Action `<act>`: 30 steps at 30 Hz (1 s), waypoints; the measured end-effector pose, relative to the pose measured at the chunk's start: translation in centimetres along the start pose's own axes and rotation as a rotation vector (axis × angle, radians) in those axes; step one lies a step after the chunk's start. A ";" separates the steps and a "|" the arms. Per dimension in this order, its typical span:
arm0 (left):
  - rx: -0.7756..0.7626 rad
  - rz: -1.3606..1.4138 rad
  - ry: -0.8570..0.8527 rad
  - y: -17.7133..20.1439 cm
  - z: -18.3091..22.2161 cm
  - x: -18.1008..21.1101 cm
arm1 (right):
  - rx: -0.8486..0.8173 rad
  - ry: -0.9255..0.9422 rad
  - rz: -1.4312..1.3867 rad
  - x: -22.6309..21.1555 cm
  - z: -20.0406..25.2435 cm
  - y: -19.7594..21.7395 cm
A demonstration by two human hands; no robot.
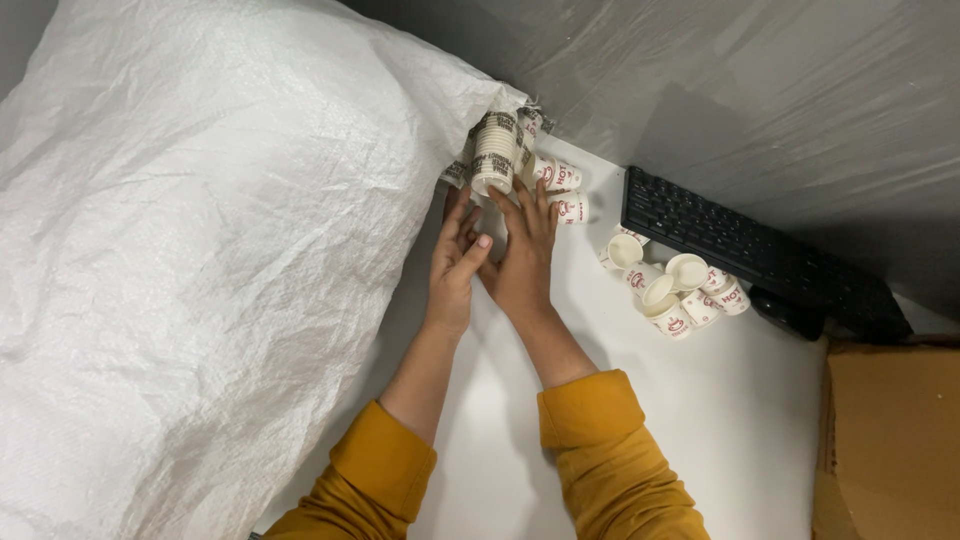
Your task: Stacking small paper cups and wrapping them in plastic film for packaging.
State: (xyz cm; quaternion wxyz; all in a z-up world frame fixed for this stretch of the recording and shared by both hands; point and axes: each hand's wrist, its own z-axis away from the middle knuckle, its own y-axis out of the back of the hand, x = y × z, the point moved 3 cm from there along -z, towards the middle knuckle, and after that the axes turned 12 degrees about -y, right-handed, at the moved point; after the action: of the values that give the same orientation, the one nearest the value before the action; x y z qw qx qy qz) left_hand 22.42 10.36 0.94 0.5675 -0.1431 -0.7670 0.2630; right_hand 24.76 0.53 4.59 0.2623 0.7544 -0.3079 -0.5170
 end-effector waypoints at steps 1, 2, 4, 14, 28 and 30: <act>0.001 0.001 0.002 -0.2 0.0 0.4 | -0.001 -0.002 0.001 0.0 0.0 0.0; 0.000 -0.028 0.019 -0.3 -0.1 0.8 | -0.031 -0.018 -0.002 0.0 0.0 -0.1; -0.001 -0.056 0.036 -0.4 -0.1 0.9 | -0.060 -0.036 -0.003 -0.2 -0.1 0.0; 0.069 -0.040 -0.003 0.5 0.1 -0.1 | -0.010 -0.003 0.001 -0.1 0.1 0.1; 0.111 -0.033 -0.063 1.3 0.2 -1.4 | 0.276 -0.115 -0.096 1.1 -0.5 0.9; 0.063 -0.030 -0.050 0.1 0.0 0.3 | 0.227 -0.076 -0.051 1.5 -0.4 0.5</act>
State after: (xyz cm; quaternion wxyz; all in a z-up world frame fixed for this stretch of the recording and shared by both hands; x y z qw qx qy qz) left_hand 22.31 10.59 1.12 0.5562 -0.1069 -0.7744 0.2821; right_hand 25.41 -0.85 4.15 0.1499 0.7666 -0.3548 -0.5138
